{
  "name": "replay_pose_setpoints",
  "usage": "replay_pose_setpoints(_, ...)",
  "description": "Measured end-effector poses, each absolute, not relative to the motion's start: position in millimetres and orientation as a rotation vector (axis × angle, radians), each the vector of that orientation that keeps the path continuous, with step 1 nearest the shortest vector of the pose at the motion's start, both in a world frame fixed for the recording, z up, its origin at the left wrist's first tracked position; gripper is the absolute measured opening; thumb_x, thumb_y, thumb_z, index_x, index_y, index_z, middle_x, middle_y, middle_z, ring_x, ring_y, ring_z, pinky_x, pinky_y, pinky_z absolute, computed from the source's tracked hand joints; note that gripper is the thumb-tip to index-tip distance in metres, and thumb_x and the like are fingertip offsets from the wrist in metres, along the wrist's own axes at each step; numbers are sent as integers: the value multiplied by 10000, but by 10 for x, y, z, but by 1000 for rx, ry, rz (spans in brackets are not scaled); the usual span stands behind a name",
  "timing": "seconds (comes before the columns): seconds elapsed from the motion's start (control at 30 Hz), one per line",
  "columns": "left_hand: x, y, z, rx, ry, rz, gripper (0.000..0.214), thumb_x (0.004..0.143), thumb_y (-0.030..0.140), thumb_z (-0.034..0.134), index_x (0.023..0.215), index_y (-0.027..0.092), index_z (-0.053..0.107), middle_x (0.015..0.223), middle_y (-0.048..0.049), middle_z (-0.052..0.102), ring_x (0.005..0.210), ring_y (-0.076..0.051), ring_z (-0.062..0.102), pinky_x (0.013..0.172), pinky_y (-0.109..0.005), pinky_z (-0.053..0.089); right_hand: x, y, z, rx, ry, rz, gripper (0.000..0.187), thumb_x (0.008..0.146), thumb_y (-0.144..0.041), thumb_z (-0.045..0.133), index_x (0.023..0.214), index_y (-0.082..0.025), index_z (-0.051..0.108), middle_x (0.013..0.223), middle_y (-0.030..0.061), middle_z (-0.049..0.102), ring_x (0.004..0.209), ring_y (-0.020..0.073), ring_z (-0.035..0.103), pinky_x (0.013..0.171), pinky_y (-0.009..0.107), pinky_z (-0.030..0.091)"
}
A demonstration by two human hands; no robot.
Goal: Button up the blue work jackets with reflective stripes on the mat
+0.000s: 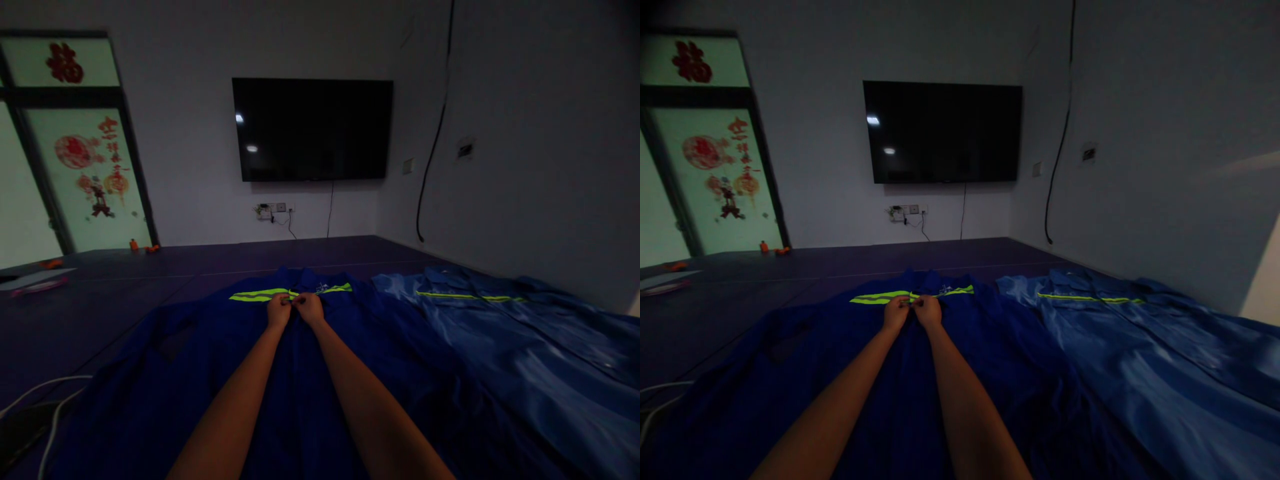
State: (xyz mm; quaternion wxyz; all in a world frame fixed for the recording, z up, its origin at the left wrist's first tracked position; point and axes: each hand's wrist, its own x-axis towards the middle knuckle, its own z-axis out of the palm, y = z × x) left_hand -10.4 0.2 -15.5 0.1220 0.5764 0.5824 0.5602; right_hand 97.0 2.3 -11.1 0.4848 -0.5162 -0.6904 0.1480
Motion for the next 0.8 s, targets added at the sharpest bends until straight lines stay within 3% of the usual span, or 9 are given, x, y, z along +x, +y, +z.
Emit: replay_pose_setpoints(0.8, -101, -19, -143, 1698, 1713, 1647, 315, 652, 9, 482, 852, 168, 667, 847, -30, 676, 818, -145, 611, 745, -241, 463, 971, 15, -108, -1274, -1679, 329, 131, 679, -178, 579, 732, -197, 697, 759, 31, 703, 744, 168, 641, 694, 217, 453)
